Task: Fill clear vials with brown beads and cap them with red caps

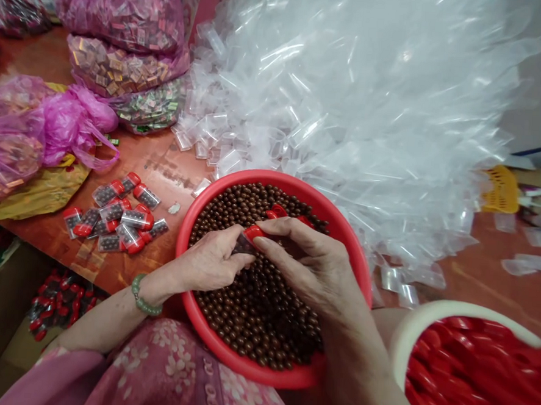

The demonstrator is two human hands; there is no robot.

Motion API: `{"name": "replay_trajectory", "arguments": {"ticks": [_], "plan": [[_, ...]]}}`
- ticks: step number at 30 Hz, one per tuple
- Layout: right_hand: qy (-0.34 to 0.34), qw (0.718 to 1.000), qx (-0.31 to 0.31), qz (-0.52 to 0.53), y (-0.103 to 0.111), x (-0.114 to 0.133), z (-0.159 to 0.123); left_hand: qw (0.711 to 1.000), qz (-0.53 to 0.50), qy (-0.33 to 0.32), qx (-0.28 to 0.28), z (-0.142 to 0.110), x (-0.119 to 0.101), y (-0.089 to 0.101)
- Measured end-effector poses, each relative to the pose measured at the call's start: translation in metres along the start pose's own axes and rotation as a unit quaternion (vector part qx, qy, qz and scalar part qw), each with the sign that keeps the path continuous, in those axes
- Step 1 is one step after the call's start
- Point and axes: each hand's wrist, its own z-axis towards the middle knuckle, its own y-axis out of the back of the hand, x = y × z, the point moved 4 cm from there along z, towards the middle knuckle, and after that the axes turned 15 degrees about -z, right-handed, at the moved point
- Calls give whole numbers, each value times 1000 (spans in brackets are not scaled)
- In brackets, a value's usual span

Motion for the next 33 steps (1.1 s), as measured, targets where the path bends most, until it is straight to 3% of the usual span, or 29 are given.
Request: {"name": "replay_trajectory", "arguments": {"ticks": [4,11,19,24,29,33], "plan": [[-10,1000,-3,14,-4,-1,-2,1000,14,-10,-1,0,1,0],[57,996,-2,-62,-2,8,-6,998,58,-10,23,-1,2,-2],[100,989,-1,-106,-2,12,-10,991,123,33,45,-1,5,-4],[141,971,-33,-189,-8,16,-15,996,-69,21,45,3,2,-2],[178,942,-4,-286,-19,18,-16,957,-267,111,35,4,4,-3],[185,910,-67,-366,-28,20,-15,931,-343,120,25,3,3,-5]]}}
